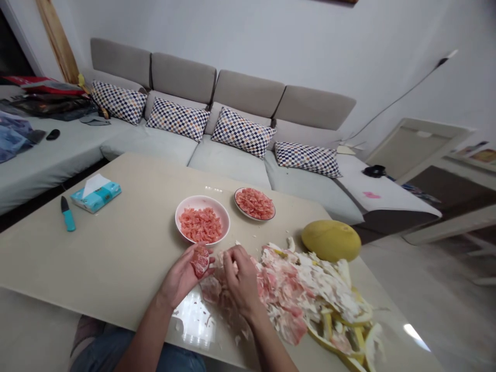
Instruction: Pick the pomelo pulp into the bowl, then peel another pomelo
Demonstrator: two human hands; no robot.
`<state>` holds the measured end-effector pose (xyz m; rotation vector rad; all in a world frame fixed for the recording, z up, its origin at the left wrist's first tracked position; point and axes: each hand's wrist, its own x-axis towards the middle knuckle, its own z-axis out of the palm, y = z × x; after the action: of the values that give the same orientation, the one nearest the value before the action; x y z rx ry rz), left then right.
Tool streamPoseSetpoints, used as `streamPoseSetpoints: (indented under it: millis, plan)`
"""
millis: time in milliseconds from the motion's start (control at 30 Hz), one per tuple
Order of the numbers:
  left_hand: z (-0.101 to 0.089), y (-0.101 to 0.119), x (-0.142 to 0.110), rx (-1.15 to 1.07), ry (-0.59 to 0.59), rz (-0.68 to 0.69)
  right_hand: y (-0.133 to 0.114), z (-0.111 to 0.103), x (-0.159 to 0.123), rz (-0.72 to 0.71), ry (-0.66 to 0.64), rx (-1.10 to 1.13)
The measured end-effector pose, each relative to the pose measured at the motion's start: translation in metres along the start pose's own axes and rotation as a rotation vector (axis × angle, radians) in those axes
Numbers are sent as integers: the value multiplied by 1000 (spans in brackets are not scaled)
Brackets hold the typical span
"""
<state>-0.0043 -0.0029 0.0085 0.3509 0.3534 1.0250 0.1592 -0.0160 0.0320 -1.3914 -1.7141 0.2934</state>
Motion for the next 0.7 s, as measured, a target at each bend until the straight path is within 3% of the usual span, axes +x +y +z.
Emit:
streamPoseSetpoints:
  millis: [167, 333, 533, 700]
  plan:
    - [-1, 4, 0, -42, 31, -11, 27, -16, -16, 113, -11, -67]
    - [0, 4, -2, -5, 47, -1, 33, -27, -30, 346, -138, 219]
    - [-2, -5, -3, 467, 147, -45, 18, -24, -23, 509, -240, 609]
    - [-3, -14, 0, 728, 103, 19, 14, -12, -13, 524, -369, 776]
